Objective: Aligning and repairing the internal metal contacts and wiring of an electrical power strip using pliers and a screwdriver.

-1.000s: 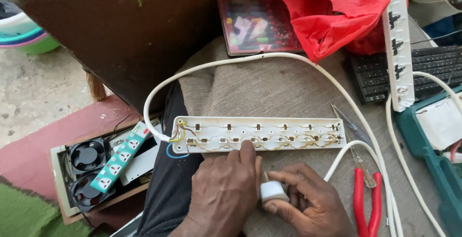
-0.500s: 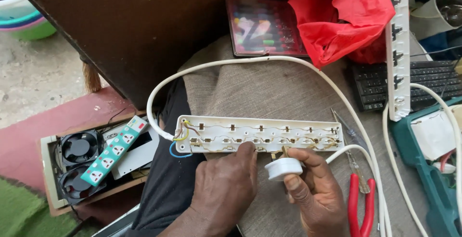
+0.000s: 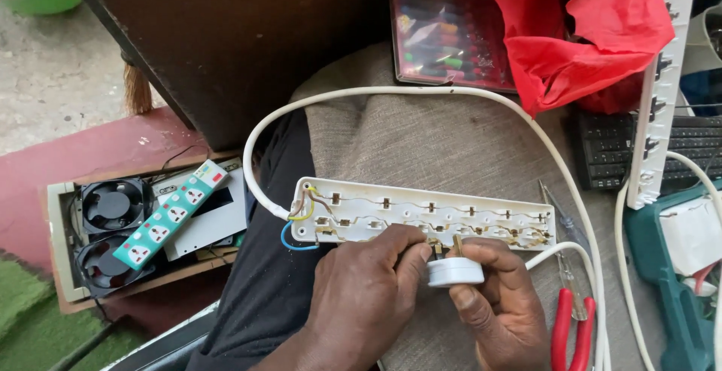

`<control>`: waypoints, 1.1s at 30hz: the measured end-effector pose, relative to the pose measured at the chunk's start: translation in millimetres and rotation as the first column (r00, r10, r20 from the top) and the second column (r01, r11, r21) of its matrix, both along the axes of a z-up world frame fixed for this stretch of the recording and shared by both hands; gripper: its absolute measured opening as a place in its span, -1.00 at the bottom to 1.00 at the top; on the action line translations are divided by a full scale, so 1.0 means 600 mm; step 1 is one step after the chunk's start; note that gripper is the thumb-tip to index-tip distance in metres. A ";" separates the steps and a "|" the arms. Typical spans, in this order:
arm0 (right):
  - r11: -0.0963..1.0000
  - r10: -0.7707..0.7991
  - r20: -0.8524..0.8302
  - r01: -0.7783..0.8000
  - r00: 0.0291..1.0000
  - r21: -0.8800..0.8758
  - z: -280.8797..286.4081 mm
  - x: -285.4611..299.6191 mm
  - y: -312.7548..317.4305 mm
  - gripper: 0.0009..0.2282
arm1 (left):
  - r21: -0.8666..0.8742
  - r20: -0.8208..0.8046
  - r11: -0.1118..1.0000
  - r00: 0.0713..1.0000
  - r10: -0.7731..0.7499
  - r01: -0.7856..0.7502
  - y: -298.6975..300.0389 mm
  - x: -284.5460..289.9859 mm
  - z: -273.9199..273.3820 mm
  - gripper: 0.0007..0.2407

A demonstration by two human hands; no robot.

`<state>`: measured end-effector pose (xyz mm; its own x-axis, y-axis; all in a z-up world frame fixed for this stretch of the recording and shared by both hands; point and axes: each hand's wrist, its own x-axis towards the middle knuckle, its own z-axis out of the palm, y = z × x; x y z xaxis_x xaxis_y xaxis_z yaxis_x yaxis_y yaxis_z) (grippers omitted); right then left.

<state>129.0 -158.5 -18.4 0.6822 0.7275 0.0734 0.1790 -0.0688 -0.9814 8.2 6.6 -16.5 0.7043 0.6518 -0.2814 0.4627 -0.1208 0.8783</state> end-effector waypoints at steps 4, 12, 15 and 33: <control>0.999 -0.027 -0.103 0.024 0.994 -0.025 -0.009 0.011 -0.008 -0.58 | 0.045 0.034 0.999 0.999 0.018 -0.020 -0.006 -0.001 -0.012 -0.86; 0.998 -0.044 -0.050 0.041 0.998 -0.057 -0.011 0.010 -0.005 -0.54 | 0.009 0.014 1.000 1.000 0.013 -0.013 -0.003 -0.001 -0.008 -0.85; 0.990 -0.122 -0.046 0.118 0.991 -0.073 -0.008 -0.001 -0.002 -0.55 | 0.022 0.037 0.999 0.999 0.023 -0.024 -0.002 -0.003 -0.004 -0.85; 0.965 -0.160 0.031 0.163 0.987 -0.204 0.007 -0.016 0.006 -0.54 | -0.013 0.005 0.997 0.997 -0.081 0.081 0.009 -0.005 -0.005 -0.87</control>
<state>119.4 -154.6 -14.0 0.7920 0.6080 -0.0549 0.1629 -0.2972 -0.9408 5.2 12.0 -19.3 0.7560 0.5885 -0.2867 0.4481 -0.1460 0.8820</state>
